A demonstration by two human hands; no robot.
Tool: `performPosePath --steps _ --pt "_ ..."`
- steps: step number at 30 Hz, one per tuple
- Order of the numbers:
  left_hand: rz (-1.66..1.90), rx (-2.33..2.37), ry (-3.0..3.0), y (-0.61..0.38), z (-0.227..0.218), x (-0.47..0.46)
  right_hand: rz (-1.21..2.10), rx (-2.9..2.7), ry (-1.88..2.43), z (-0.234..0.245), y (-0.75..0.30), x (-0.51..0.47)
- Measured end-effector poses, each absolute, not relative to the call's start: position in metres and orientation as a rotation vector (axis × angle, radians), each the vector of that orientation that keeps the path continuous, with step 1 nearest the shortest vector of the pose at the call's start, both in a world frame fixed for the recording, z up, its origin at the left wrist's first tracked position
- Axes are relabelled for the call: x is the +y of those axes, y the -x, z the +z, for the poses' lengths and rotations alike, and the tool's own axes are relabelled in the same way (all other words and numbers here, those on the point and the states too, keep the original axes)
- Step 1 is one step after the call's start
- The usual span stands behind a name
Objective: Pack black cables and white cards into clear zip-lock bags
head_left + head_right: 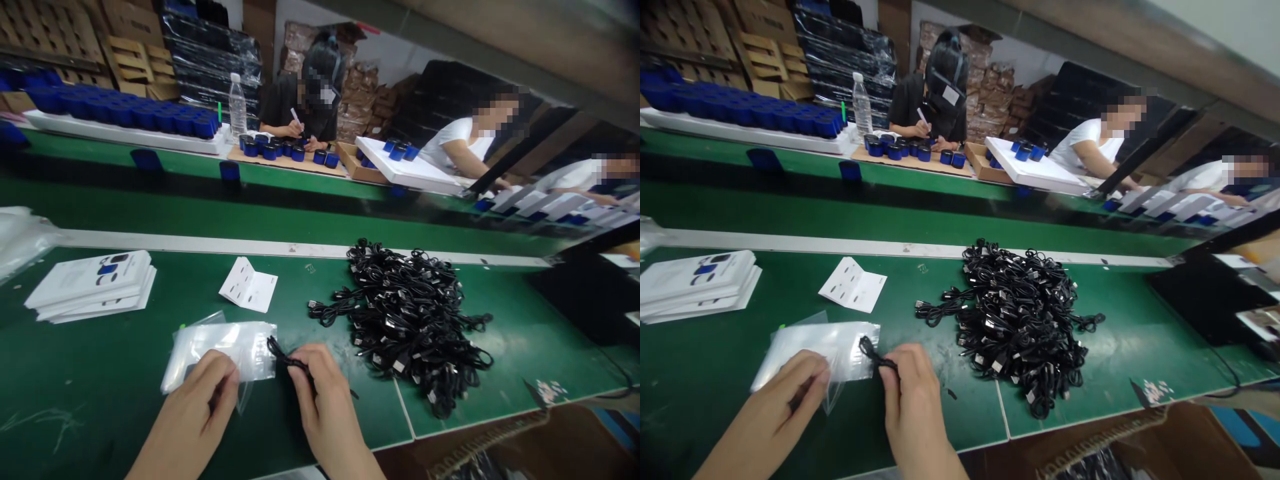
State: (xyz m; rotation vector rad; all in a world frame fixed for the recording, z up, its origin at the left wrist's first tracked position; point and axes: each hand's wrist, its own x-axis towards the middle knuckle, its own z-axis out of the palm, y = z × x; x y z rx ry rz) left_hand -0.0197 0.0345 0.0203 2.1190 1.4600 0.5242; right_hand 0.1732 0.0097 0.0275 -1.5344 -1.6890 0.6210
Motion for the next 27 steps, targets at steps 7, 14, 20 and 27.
performPosePath --steps 7,14,20,27 --pt "0.667 1.468 -2.192 0.021 0.015 0.032 1.096 -1.746 1.538 0.043 -0.163 0.003" --pt "0.757 1.416 -2.364 0.023 0.015 0.019 1.128 -1.637 1.451 0.043 -0.16 0.016" --pt "0.775 1.508 -2.126 0.014 0.019 0.011 1.243 -1.634 1.361 0.043 -0.16 0.019" --pt "0.807 1.536 -2.172 0.017 0.017 0.012 1.159 -1.395 1.654 0.037 -0.144 0.014"
